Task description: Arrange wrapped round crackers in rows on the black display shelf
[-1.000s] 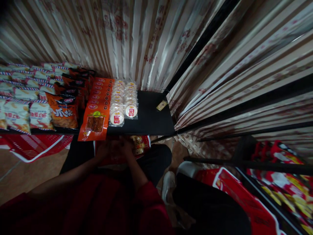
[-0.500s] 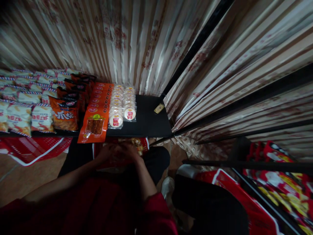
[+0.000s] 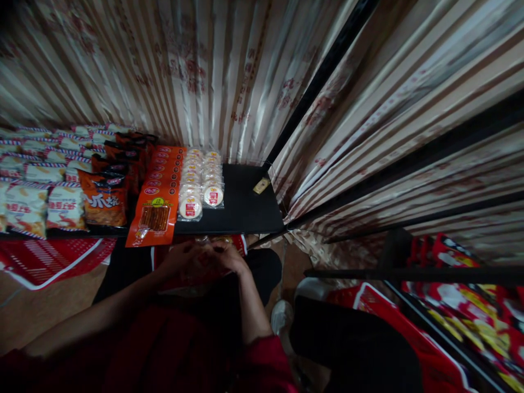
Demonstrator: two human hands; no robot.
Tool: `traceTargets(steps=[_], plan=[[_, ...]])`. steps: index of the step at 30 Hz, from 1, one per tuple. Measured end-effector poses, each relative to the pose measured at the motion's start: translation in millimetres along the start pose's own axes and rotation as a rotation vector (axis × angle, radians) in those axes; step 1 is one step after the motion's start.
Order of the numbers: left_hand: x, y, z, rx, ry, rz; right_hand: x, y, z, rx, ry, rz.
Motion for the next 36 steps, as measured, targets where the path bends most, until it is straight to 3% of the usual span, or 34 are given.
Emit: traceTargets(steps=[5,11,24,36], plan=[[-10,-3,-3,-0.088,0.122,0.288,8,-15,0,-0.057,-0.120,-0.091],[-9,0,-13,-0.114,0.213,0.559,14,-23,1,-0.137,-0.161,-0.222],[-45,-13,-15,-0.221,0.213,0.464,34,-35,3,-0.239,-0.241,-0.239],[-69,-14,-33,-0.224,0.351,0.406,56,-69,-2,-0.421,-0.233,-0.010]])
Point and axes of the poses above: each hand's wrist, its own z-axis away from the middle knuckle, its own y-axis out of the palm, x = y × z, the point moved 7 cm from there along -z, towards the middle knuckle, and after that the axes turned 15 degrees about x, right-handed, at the moved point
